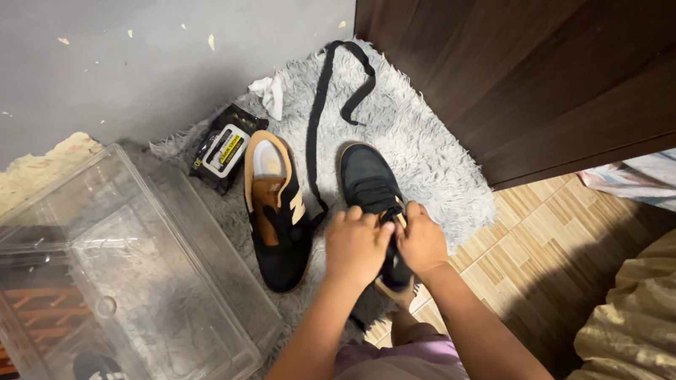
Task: The person threads a black shoelace through the eyelets of a black and tan sneaker, pulls the lace to tighten it, and ties a knot. They repeat the threading and tightening steps several times before finishing the knot.
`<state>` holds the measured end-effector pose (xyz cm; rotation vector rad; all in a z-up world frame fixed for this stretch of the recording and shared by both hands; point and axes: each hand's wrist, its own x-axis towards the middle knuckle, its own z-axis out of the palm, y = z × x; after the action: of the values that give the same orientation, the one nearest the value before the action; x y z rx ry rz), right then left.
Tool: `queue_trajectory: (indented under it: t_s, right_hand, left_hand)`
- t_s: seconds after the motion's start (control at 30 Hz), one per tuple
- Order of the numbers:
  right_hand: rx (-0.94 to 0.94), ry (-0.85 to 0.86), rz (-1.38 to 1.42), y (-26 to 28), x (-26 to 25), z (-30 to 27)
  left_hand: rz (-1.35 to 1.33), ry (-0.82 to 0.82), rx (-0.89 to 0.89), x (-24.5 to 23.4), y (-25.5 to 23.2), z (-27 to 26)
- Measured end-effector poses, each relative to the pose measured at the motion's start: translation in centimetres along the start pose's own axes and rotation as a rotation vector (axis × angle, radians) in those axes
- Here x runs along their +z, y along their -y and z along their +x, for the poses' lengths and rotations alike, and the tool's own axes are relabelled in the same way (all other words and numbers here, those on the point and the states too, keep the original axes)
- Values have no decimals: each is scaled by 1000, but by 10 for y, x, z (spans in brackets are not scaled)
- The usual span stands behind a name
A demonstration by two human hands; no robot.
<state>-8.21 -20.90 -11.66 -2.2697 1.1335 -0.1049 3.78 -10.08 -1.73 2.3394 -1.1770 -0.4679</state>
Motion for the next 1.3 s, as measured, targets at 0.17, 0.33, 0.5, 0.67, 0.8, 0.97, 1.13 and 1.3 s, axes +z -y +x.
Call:
queue_trajectory:
  t_s: [0.17,0.33,0.5,0.67,0.8,0.97,1.13,1.3]
  right_hand:
    - [-102,-17,49,4,-12,-9]
    - [-104,14,35,4,-11,-14]
    - [-80,3,61,3,-8,-12]
    - [-37,-9,88,-1,-2,-11]
    - [40,-18,83,-6,3,-9]
    - [-43,-13,53,-7,0,-5]
    - [-34,-24,-3,8,-14,-3]
    - [-22,-72,53,20,-20,-3]
  left_hand:
    - [84,-118,-5,58,-1,1]
    - [-14,-154,-82,79,1,-4]
    - [23,-162,-95,90,-2,-1]
    - [-38,-100,-42,85,3,-6]
    - [-147,-38,-36,72,2,-16]
    - [-196,-118,-7,60,2,-26]
    - [-280,-289,-154,46,7,-25]
    - [-290,-202,-291,47,15,-1]
